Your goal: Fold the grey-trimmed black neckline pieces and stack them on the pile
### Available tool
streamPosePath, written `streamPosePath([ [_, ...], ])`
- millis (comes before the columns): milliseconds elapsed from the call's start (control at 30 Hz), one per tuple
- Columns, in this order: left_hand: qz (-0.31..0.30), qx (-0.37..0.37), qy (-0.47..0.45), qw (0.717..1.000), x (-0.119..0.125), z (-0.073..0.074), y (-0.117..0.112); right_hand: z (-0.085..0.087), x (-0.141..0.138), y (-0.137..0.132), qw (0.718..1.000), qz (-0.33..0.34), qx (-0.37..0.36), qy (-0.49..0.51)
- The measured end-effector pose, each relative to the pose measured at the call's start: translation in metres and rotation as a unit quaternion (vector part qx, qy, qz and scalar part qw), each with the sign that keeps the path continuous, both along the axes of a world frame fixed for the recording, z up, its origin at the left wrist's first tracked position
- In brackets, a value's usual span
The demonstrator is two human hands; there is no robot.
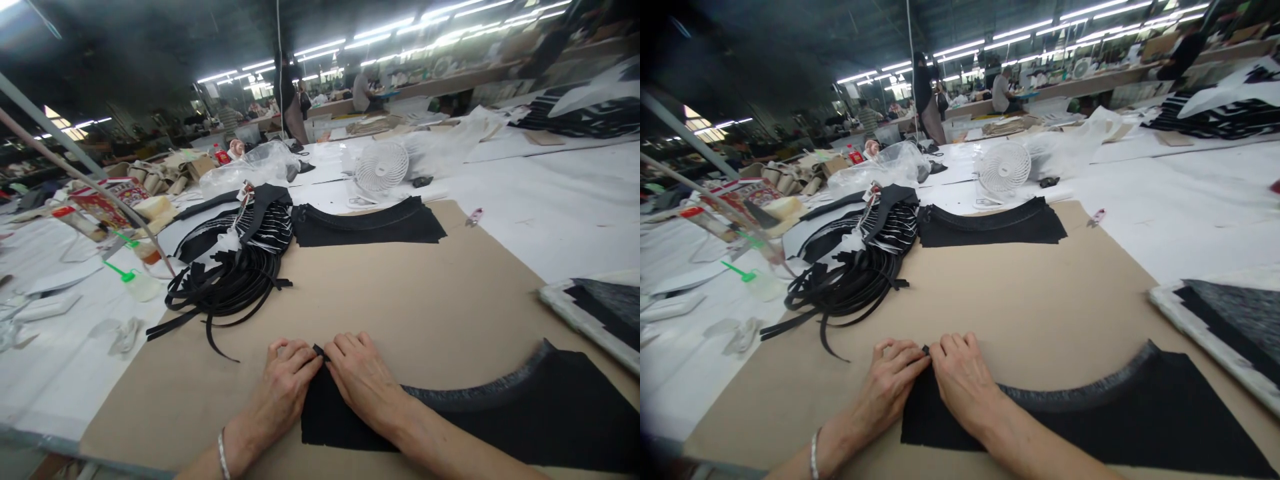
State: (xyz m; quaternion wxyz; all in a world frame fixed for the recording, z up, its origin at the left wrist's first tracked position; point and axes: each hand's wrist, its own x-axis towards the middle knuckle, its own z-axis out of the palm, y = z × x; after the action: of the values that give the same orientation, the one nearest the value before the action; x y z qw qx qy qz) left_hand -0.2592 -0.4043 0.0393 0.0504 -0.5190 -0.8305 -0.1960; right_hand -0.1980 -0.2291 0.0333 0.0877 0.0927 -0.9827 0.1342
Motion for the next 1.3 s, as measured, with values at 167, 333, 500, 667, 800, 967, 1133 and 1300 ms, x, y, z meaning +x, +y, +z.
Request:
streamPosePath([
  [167, 0.006, -0.004, -0.008, 1.000, 0.003, -0.004, -0.005, 0.005, -0.008, 0.006, 0.994, 0.081, 0.075, 0.003],
  [333, 0.011, -0.004, -0.021, 1.000, 0.004, -0.007, -0.008, 0.009, -0.013, 0.009, 0.980, 0.144, 0.134, 0.029],
  [500, 0.024, 0.003, -0.037, 0.999, 0.006, -0.007, -0.008, 0.013, -0.019, 0.009, 0.959, 0.208, 0.185, 0.051],
  [667, 0.033, -0.014, -0.048, 0.998, 0.008, -0.006, -0.010, 0.005, -0.021, 0.014, 0.961, 0.208, 0.172, 0.064],
  [800, 0.035, -0.021, -0.038, 0.998, 0.009, -0.006, -0.011, -0.002, -0.018, 0.020, 0.986, 0.135, 0.091, 0.029],
  [967, 0.031, -0.019, -0.037, 0.999, 0.009, -0.007, -0.011, 0.001, -0.013, 0.021, 0.996, 0.092, -0.002, -0.003],
  [1133, 0.036, -0.021, -0.030, 0.999, 0.009, -0.008, -0.011, 0.002, -0.015, 0.016, 0.986, 0.140, 0.078, 0.036],
  [1300, 0.043, -0.030, -0.015, 0.999, 0.010, -0.007, -0.011, 0.005, -0.020, 0.017, 0.971, 0.181, 0.141, 0.072],
])
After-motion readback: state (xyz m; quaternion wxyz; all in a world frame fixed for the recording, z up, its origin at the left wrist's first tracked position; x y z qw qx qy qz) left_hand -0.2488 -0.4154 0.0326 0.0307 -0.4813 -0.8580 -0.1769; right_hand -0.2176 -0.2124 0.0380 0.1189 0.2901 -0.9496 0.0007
